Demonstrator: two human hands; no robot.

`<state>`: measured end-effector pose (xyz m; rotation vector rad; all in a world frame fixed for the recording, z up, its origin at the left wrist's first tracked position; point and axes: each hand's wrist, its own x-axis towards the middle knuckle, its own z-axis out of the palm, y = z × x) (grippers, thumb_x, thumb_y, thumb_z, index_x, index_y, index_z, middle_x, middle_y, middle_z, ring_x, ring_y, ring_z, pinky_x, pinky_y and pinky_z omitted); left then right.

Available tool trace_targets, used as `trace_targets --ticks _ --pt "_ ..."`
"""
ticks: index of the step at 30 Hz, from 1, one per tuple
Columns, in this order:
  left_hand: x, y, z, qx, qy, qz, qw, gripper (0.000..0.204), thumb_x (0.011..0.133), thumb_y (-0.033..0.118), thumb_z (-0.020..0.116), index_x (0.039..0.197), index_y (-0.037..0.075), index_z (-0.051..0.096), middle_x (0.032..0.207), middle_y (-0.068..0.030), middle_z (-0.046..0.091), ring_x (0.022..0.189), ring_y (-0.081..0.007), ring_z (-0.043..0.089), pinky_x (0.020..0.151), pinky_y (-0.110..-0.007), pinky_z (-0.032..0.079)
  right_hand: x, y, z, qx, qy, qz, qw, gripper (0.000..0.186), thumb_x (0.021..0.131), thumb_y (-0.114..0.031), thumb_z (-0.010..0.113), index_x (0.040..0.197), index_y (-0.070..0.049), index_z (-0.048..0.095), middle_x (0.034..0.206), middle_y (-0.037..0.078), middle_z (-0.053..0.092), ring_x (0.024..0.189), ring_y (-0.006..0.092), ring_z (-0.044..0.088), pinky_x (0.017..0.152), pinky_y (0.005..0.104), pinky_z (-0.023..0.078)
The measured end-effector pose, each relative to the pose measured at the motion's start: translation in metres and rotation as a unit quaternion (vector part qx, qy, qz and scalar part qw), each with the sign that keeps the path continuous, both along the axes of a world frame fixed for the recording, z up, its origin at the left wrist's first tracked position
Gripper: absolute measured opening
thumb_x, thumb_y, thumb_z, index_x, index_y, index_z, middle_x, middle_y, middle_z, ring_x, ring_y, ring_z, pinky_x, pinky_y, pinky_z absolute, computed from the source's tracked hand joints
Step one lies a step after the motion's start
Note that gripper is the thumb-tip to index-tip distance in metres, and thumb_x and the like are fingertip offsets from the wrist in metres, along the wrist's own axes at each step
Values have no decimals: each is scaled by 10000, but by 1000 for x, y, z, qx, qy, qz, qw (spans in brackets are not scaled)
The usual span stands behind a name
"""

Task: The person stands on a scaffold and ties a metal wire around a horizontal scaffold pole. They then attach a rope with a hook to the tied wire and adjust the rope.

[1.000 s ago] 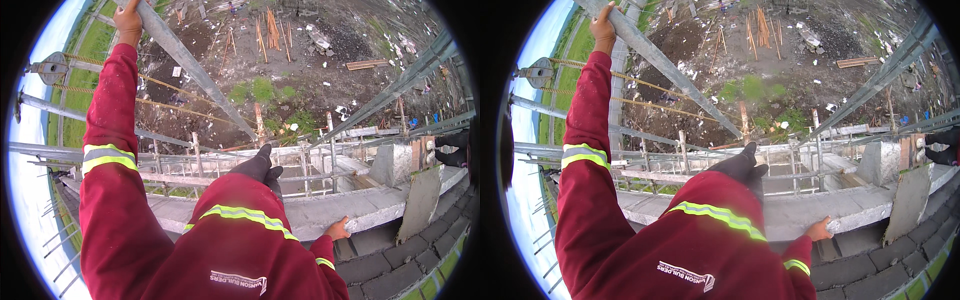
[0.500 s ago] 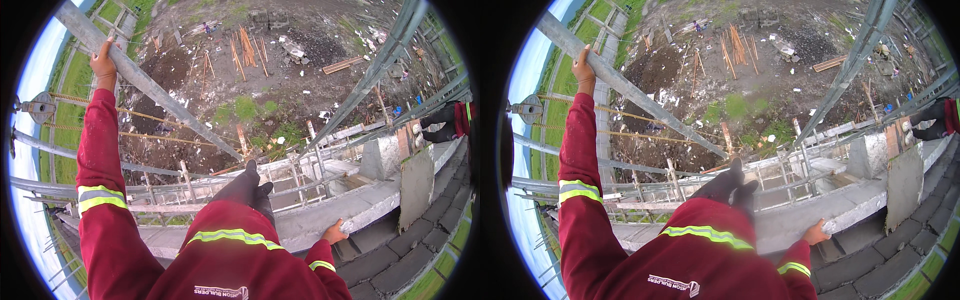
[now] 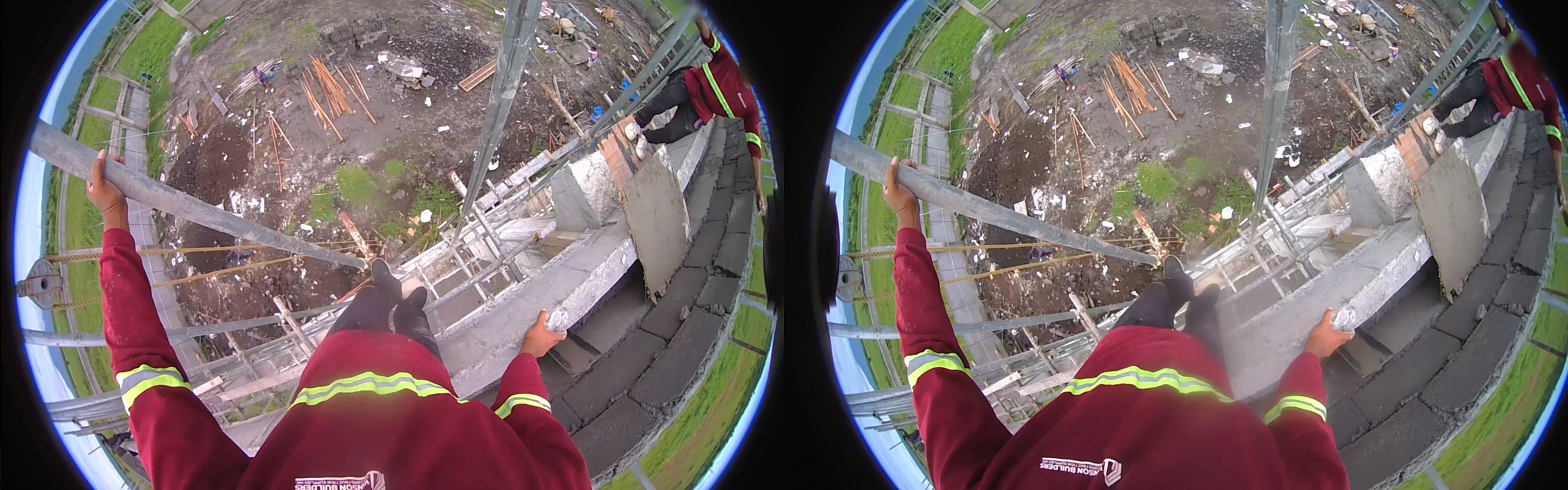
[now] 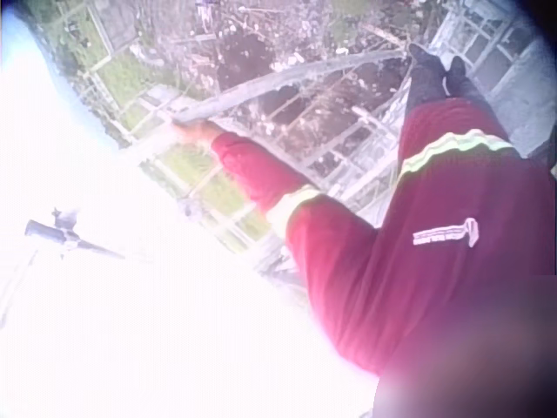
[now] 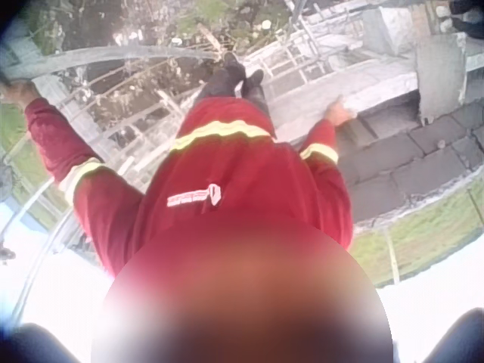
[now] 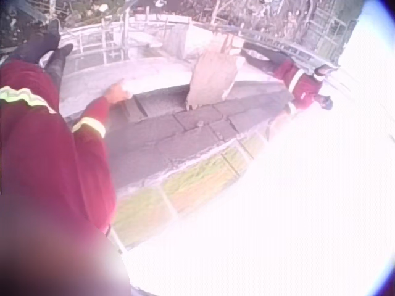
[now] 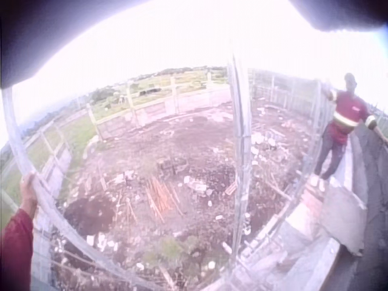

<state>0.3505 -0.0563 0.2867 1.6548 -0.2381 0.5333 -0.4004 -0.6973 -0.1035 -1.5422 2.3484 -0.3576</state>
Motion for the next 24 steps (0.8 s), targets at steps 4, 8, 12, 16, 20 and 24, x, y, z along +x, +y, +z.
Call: trace_targets --ticks 4,8,12,16,20,24 --pt "26 34 -2 -35 60 -25 997 442 947 297 631 1218 -48 680 1004 -198 727 911 -313 693 911 -443 552 2 -1 0 -2 -3 -9 1000 1094 811 -613 767 1547 33 279 1485 273 478 1358 428 500 1106 513 415" --pt "42 60 -4 -51 86 -127 987 427 971 297 609 1218 -49 643 1041 -182 704 988 -324 666 1015 -467 504 2 -2 5 -4 -15 -4 1000 1097 806 -607 774 1553 21 273 1509 266 458 1369 419 493 1118 510 407" --pt "47 61 -7 -108 131 -111 979 412 985 300 594 1210 -43 617 1097 -185 685 1046 -325 650 1086 -476 463 4 -5 8 19 -3 -21 1000 1097 802 -607 777 1561 5 276 1533 252 442 1382 411 484 1120 510 408" --pt "30 50 -7 -104 128 -178 970 439 995 305 568 1248 -53 589 1154 -197 665 1070 -323 643 1123 -486 435 11 -5 11 18 6 -20 1000 1095 807 -597 779 1560 17 272 1531 258 443 1373 425 492 1114 515 412" --pt "9 47 2 -96 143 -140 975 412 1008 288 532 1257 -39 555 1090 -145 622 1053 -289 597 1078 -457 444 16 0 13 6 -26 -4 1000 1075 826 -559 782 1545 54 269 1503 288 458 1377 433 480 1120 503 405" --pt "14 55 1 -122 169 -236 949 364 1009 282 537 1219 -15 543 1035 -103 561 986 -247 534 988 -404 432 16 1 11 0 -45 4 999 1069 830 -531 790 1539 73 265 1503 291 456 1384 428 472 1137 494 387"
